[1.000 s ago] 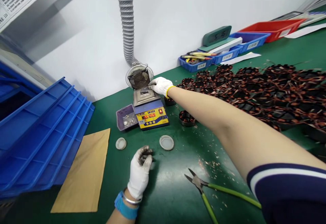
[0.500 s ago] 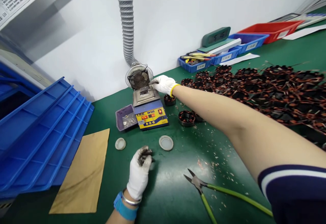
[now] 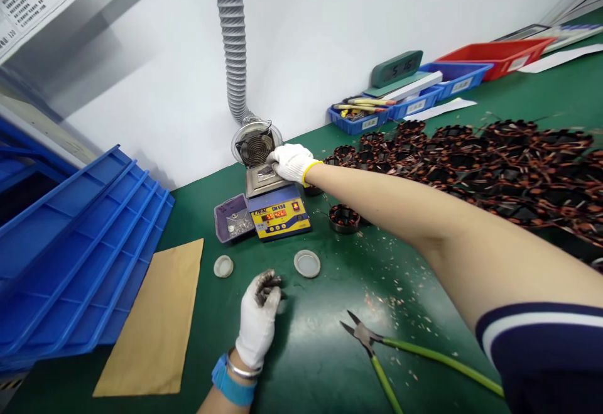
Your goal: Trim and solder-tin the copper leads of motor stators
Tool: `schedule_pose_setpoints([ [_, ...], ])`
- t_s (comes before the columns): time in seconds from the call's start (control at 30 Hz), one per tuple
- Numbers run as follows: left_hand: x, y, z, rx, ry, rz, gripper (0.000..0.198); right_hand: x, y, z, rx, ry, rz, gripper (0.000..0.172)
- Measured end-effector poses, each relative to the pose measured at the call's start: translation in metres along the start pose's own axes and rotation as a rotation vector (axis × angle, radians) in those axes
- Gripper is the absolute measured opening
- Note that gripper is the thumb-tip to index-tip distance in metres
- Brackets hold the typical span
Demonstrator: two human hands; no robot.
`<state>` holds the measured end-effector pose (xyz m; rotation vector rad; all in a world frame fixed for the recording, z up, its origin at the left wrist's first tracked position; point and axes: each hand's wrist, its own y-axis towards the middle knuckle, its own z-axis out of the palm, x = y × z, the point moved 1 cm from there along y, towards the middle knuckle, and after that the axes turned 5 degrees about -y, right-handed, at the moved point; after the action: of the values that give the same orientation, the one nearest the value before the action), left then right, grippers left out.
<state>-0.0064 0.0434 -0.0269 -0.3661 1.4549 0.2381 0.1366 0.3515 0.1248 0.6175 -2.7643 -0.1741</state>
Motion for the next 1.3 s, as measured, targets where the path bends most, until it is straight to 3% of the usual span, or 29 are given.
schedule_pose_setpoints([
  [0.3, 0.001, 0.001, 0.000, 0.002, 0.022, 0.012, 0.059, -0.011, -0.022, -0.017, -0.050, -0.108, 0.012, 0.048],
  [0.43, 0.001, 0.001, 0.000, 0.008, 0.031, 0.020, 0.059, -0.014, -0.022, -0.026, -0.014, -0.157, 0.042, 0.048],
  [0.67, 0.002, 0.003, 0.000, 0.014, 0.008, 0.016, 0.059, 0.001, -0.024, -0.040, 0.102, -0.189, 0.007, 0.051],
  [0.8, 0.005, 0.004, 0.000, 0.023, -0.016, 0.005, 0.059, 0.010, -0.026, -0.048, 0.122, -0.200, 0.058, 0.042],
  [1.3, 0.005, 0.005, 0.002, 0.044, 0.011, 0.032, 0.046, 0.022, -0.026, -0.031, 0.231, 0.018, 0.190, 0.038],
])
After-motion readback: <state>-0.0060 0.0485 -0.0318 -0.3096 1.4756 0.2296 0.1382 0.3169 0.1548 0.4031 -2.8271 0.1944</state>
